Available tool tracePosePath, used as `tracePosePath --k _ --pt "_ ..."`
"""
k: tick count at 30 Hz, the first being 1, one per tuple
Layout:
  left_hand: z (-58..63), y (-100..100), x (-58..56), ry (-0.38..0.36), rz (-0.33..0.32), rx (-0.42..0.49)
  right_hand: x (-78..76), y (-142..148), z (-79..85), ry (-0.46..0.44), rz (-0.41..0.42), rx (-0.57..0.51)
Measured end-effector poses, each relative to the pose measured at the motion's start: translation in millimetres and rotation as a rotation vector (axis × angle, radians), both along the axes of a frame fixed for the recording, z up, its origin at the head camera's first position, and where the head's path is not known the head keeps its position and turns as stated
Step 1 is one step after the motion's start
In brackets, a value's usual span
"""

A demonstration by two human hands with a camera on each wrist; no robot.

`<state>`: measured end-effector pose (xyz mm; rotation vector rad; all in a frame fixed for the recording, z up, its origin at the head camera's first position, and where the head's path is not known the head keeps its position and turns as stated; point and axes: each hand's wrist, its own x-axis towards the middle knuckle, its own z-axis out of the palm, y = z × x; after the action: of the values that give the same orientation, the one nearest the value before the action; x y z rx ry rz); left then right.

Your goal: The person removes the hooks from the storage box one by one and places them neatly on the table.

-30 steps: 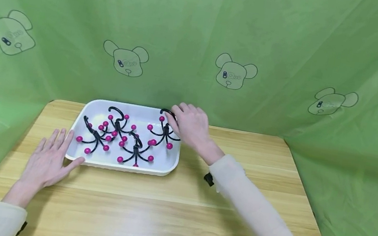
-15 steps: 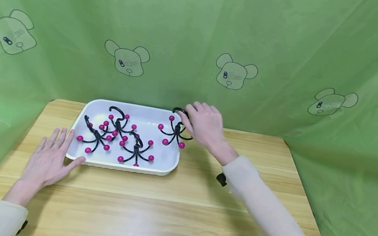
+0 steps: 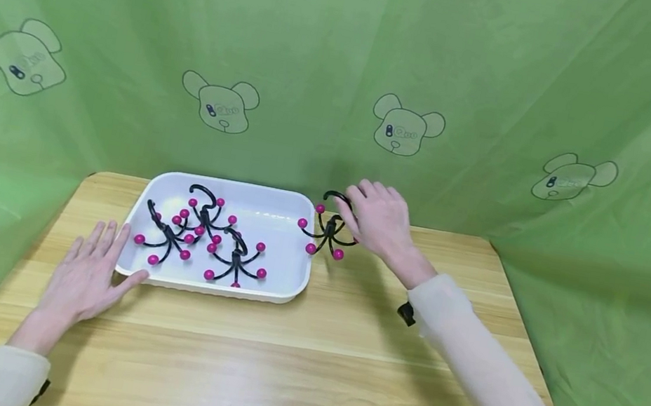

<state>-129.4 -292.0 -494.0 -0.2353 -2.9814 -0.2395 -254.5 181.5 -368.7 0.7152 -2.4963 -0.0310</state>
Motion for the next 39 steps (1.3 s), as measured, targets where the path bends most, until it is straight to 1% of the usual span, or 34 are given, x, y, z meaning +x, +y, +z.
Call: tracePosePath --k 10,15,20,27,31,36,39 --pt "0.6 0 1.5 0.001 -0.003 0.003 -4.2 21 -8.5 -0.052 -0.045 -0.015" --pt "-0.3 0 0.8 0.004 0.000 0.006 -8.0 29 -12.7 -0.054 -0.041 -0.018" --pt "-1.2 0 -0.1 0.002 0.007 0.009 -13.6 38 -21.0 -0.051 -0.020 -0.013" --pt "-0.5 1 -0.3 -0.001 0.008 -0.001 -20.7 50 -35.0 -0.030 0.053 0.026" --pt "-0.9 1 -0.4 0.000 0.007 0.001 -24.1 54 -40.8 -0.061 0.091 0.030" --pt "-2.1 1 -0.6 0.005 0.006 0.004 -28.7 59 -45.7 -0.119 0.113 0.031" --pt "-3.1 1 -0.7 0.008 0.005 0.004 -30.9 60 -47.8 -0.121 0.128 0.034"
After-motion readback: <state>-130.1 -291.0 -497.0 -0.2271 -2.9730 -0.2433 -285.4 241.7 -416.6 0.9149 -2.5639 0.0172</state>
